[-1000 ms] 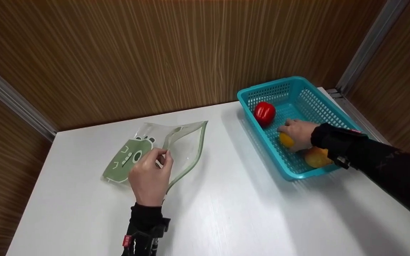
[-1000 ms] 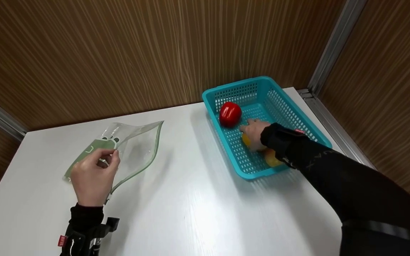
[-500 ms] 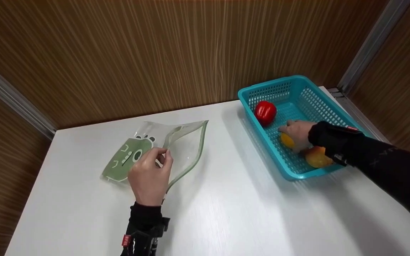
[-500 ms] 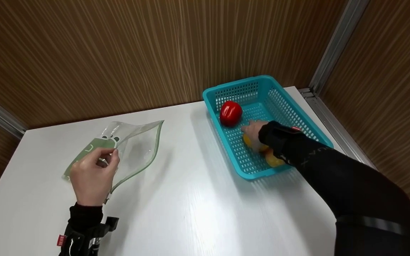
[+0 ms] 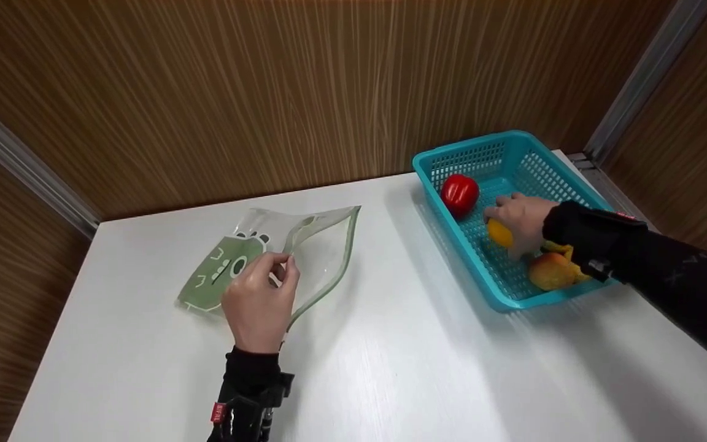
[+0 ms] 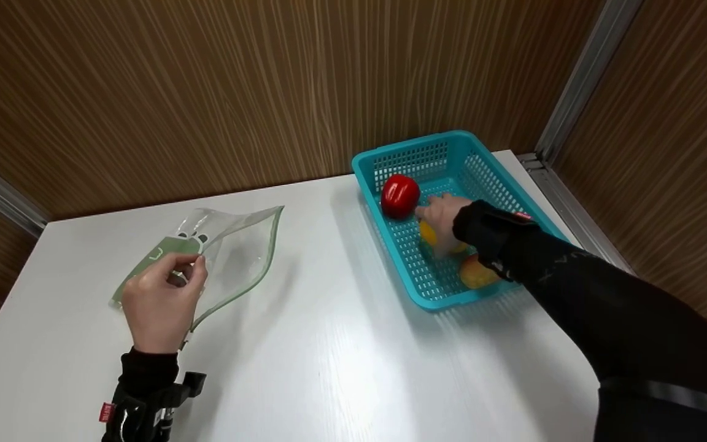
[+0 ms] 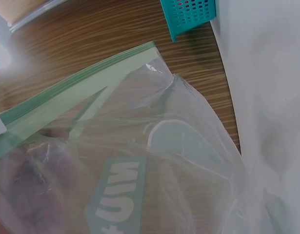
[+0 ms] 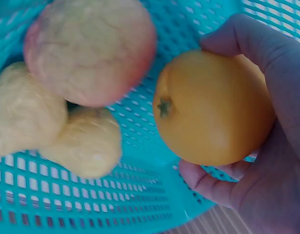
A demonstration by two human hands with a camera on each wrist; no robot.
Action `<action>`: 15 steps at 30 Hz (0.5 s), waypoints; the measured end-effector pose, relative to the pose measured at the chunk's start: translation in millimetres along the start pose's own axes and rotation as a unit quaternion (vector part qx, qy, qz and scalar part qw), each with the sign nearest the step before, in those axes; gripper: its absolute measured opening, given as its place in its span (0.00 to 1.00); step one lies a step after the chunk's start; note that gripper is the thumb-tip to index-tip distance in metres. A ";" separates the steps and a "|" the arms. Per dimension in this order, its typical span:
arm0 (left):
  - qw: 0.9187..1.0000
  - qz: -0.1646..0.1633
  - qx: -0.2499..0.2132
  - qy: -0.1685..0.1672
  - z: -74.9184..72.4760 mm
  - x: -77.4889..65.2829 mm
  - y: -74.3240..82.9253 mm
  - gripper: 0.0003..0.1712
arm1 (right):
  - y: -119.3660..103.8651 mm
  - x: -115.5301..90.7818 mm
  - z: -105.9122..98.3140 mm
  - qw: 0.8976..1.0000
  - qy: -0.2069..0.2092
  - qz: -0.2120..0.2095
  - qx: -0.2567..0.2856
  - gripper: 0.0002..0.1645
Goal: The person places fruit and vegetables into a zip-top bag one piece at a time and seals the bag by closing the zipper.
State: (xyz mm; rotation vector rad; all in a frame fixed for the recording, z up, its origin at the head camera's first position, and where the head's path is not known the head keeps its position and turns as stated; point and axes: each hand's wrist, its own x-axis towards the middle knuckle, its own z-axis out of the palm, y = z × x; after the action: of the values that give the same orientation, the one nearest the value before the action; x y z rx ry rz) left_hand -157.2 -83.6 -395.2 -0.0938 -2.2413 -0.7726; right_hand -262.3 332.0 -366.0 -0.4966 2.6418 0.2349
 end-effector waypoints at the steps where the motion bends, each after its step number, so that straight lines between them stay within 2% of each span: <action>1: 1.000 -0.001 0.001 0.000 0.0 0.4 -0.2 0.04 | -0.6 -2.5 -4.4 1.000 0.017 0.002 0.007 0.43; 7: 1.000 -0.005 0.001 -0.004 1.3 0.8 -1.0 0.04 | -13.9 -17.9 -31.0 0.992 0.119 -0.012 0.048 0.43; 12: 1.000 -0.004 -0.001 -0.003 3.0 1.0 -0.8 0.04 | -37.6 -30.2 -44.9 0.974 0.203 -0.037 0.099 0.44; 15: 1.000 -0.003 0.000 -0.002 3.5 1.8 -1.0 0.04 | -56.1 -35.2 -49.0 0.961 0.237 -0.054 0.130 0.43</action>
State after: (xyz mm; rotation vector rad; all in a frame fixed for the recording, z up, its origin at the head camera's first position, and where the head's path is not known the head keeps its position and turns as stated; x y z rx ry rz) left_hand -161.0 -82.8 -396.3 -0.0892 -2.2457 -0.7770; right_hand -230.5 279.2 -311.3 -0.6732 3.0268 -0.3009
